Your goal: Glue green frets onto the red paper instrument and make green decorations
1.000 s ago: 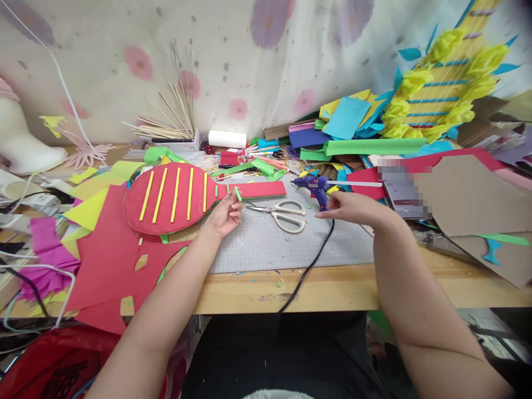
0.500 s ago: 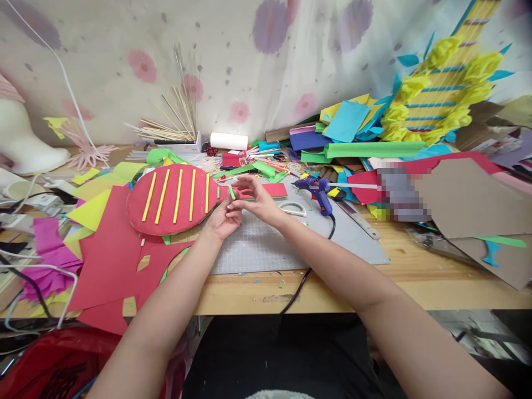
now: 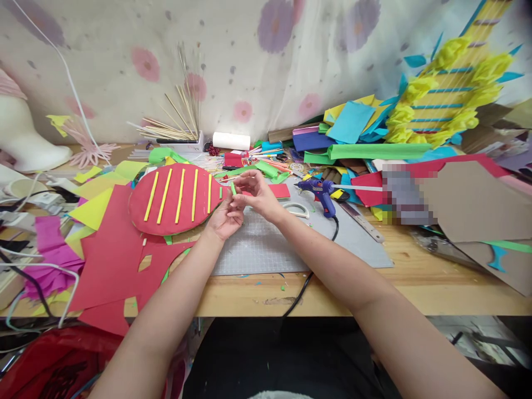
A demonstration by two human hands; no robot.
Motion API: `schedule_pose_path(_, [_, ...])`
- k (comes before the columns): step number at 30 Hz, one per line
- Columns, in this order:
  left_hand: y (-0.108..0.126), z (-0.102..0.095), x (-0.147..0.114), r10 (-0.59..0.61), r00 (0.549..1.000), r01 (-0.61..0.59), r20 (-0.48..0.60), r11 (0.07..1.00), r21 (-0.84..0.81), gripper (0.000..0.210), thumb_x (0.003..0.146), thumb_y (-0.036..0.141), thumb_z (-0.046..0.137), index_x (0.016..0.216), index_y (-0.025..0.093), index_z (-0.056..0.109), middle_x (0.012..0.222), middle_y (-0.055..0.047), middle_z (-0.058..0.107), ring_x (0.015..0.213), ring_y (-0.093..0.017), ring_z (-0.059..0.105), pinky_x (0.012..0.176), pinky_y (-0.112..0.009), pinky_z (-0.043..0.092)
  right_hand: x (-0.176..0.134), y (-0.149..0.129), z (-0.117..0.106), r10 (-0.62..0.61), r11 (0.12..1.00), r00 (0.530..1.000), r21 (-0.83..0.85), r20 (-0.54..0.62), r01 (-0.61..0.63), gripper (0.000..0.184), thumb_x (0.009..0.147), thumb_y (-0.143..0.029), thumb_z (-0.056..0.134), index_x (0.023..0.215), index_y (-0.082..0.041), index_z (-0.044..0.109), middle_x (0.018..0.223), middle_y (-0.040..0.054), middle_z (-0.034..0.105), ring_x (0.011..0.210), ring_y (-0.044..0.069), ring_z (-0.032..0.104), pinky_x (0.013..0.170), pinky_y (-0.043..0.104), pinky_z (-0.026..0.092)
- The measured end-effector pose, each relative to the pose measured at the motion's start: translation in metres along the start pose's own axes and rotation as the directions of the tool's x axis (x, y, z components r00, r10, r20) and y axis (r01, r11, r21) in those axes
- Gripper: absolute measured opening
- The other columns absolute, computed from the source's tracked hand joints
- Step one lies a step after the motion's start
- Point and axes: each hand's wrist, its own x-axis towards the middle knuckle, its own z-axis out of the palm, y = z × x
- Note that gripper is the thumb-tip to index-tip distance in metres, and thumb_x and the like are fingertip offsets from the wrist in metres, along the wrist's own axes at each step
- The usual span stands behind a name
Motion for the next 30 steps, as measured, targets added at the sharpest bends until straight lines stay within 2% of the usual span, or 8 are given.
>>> schedule_pose_path(3, [0.007, 0.008, -0.003, 0.045, 0.997, -0.034, -0.055, 0.981, 0.192, 0.023, 0.092, 0.023, 0.040, 0.092, 0.014, 0.061, 0.074, -0.001, 0.060, 0.050, 0.001, 0.048, 0.034, -0.005, 0.028, 0.012, -0.006, -0.020, -0.055, 0.984, 0.998, -0.169, -0.033, 0.048, 0.054, 0.063, -0.038, 0.072, 0.102, -0.026, 0.036, 0.102, 0.0030, 0.058, 0.094, 0.015, 0.057, 0.091, 0.036, 0.045])
schedule_pose_path(6, [0.019, 0.013, -0.006, 0.343, 0.935, -0.261, -0.087, 0.836, 0.483, 0.014, 0.087, 0.020, 0.049, 0.081, 0.014, 0.061, 0.065, 0.002, 0.054, 0.044, 0.000, 0.040, 0.033, -0.009, 0.025, 0.023, -0.011, -0.041, 0.035, 0.876, 0.994, -0.482, 0.105, 0.020, 0.056, 0.064, -0.028, 0.069, 0.108, -0.024, 0.034, 0.096, 0.0036, 0.058, 0.084, 0.015, 0.058, 0.080, 0.034, 0.049])
schedule_pose_path(9, [0.032, 0.007, -0.005, 0.700, 0.713, -0.460, -0.021, 0.491, 0.740, 0.013, 0.083, 0.025, 0.055, 0.074, 0.016, 0.059, 0.058, 0.005, 0.046, 0.041, -0.002, 0.033, 0.037, -0.014, 0.025, 0.030, -0.011, -0.048, 0.166, 0.676, 0.952, -0.732, 0.257, 0.080, 0.057, 0.065, -0.018, 0.063, 0.113, -0.020, 0.034, 0.095, 0.0059, 0.059, 0.076, 0.015, 0.058, 0.070, 0.032, 0.049])
schedule_pose_path(12, [0.046, -0.008, -0.001, 0.876, 0.475, -0.394, 0.086, 0.125, 0.911, 0.019, 0.083, 0.033, 0.053, 0.075, 0.017, 0.058, 0.060, 0.003, 0.050, 0.050, -0.005, 0.042, 0.050, -0.017, 0.035, 0.033, -0.009, -0.041, 0.201, 0.506, 0.921, -0.840, 0.333, 0.194, 0.056, 0.066, -0.013, 0.059, 0.116, -0.015, 0.034, 0.097, 0.0100, 0.060, 0.074, 0.017, 0.058, 0.068, 0.032, 0.047])
schedule_pose_path(14, [0.052, -0.017, 0.001, 0.905, 0.386, -0.310, 0.177, -0.053, 0.949, 0.021, 0.084, 0.036, 0.051, 0.077, 0.017, 0.058, 0.065, 0.002, 0.053, 0.059, -0.008, 0.048, 0.059, -0.019, 0.039, 0.034, -0.009, -0.035, 0.213, 0.433, 0.913, -0.872, 0.347, 0.231, 0.056, 0.067, -0.011, 0.057, 0.118, -0.014, 0.034, 0.098, 0.0117, 0.061, 0.076, 0.019, 0.058, 0.069, 0.032, 0.046])
schedule_pose_path(17, [0.058, -0.026, 0.000, 0.904, 0.338, -0.220, 0.261, -0.194, 0.956, 0.023, 0.085, 0.037, 0.048, 0.078, 0.017, 0.058, 0.069, 0.000, 0.056, 0.066, -0.010, 0.052, 0.067, -0.022, 0.040, 0.036, -0.010, -0.030, 0.240, 0.379, 0.906, -0.893, 0.348, 0.243, 0.056, 0.069, -0.010, 0.055, 0.120, -0.014, 0.034, 0.100, 0.0126, 0.062, 0.077, 0.019, 0.058, 0.070, 0.031, 0.045])
schedule_pose_path(22, [0.059, -0.027, -0.002, 0.904, 0.293, -0.101, 0.311, -0.294, 0.950, 0.024, 0.084, 0.040, 0.049, 0.077, 0.018, 0.055, 0.073, -0.001, 0.057, 0.069, -0.012, 0.051, 0.069, -0.024, 0.039, 0.039, -0.011, -0.028, 0.258, 0.334, 0.898, -0.905, 0.356, 0.263, 0.058, 0.070, -0.014, 0.057, 0.122, -0.011, 0.032, 0.099, 0.0142, 0.063, 0.077, 0.021, 0.059, 0.067, 0.030, 0.044])
schedule_pose_path(30, [0.056, -0.024, -0.004, 0.888, 0.309, -0.035, 0.340, -0.346, 0.938, 0.024, 0.082, 0.042, 0.050, 0.077, 0.018, 0.055, 0.075, -0.001, 0.058, 0.069, -0.012, 0.050, 0.067, -0.024, 0.037, 0.043, -0.013, -0.023, 0.303, 0.221, 0.887, -0.931, 0.349, 0.291, 0.055, 0.070, -0.017, 0.058, 0.120, -0.013, 0.033, 0.088, 0.0126, 0.064, 0.077, 0.024, 0.059, 0.062, 0.029, 0.040])
